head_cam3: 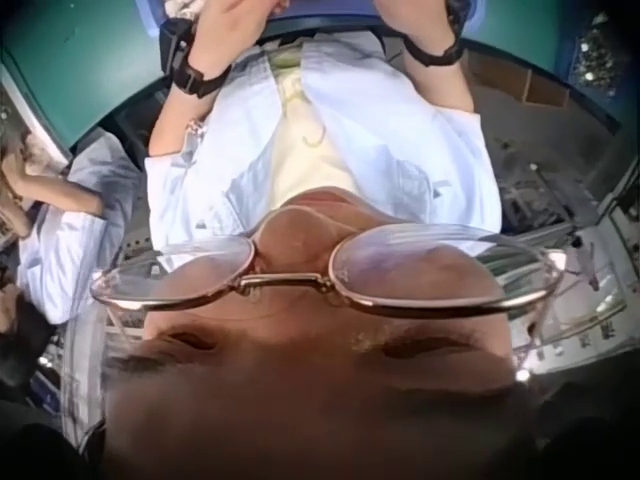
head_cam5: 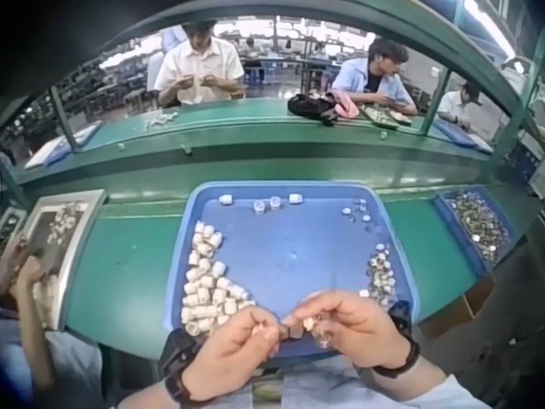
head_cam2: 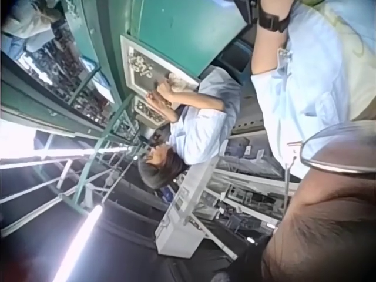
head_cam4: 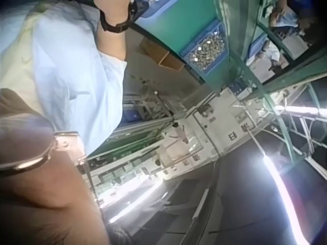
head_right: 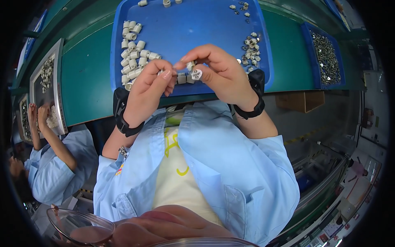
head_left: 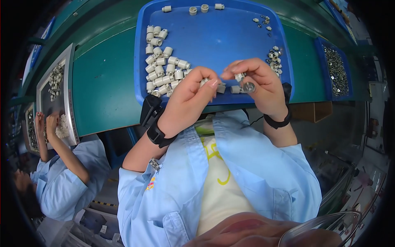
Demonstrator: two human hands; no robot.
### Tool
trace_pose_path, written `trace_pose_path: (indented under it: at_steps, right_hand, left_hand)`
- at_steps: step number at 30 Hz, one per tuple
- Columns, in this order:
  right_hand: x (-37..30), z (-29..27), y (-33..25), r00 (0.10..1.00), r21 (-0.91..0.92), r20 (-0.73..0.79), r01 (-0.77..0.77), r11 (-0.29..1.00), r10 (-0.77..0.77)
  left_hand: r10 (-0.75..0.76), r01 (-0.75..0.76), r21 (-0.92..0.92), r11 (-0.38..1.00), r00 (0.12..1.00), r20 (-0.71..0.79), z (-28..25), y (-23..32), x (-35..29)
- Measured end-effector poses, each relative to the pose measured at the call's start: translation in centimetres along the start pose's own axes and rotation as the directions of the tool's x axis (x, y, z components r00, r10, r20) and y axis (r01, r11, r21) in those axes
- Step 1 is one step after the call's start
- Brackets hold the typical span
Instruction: The person picks up a white plastic housing and a metal component from a blue tray, fits the metal component into the housing, and places the assembled unit back into the tray.
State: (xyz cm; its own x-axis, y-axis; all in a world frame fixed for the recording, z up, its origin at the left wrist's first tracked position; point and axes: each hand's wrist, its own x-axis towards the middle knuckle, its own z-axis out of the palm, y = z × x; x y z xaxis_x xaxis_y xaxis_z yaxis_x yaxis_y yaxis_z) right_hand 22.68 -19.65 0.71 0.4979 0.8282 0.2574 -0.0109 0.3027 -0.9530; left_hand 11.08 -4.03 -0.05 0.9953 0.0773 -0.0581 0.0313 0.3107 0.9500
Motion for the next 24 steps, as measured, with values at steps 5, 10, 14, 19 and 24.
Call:
trace_pose_path:
  at_steps: [5, 10, 14, 19, 24]
  right_hand:
    - [0.1, 0.6, 0.7, 0.987, -0.259, 0.106, 0.145, 0.955, -0.122]
    - [0.0, 1.2, 0.7, 0.992, -0.354, 0.075, 0.125, 0.927, -0.105]
    - [-0.2, 2.0, 0.5, 0.987, -0.37, -0.06, 0.119, 0.921, -0.151]
    - [-0.3, 2.2, 0.2, 0.95, -0.595, -0.044, 0.223, 0.772, -0.308]
    - [-0.4, 1.1, 0.5, 0.874, -0.739, 0.105, 0.388, 0.551, -0.475]
  left_hand:
    - [-0.045, 0.062, -0.142, 0.988, 0.992, 0.12, 0.1, 0.2, 0.2]
    - [-0.098, 0.109, -0.146, 0.983, 0.992, 0.076, 0.1, -0.6, -0.2]
    - [-0.094, 0.107, -0.413, 0.904, 0.994, 0.052, 0.4, -1.0, 0.0]
    - [-0.023, 0.006, -0.339, 0.941, 0.999, -0.048, 0.8, -0.8, -0.1]
    - [0.008, -0.032, -0.326, 0.945, 0.997, -0.074, 0.9, -1.1, 0.0]
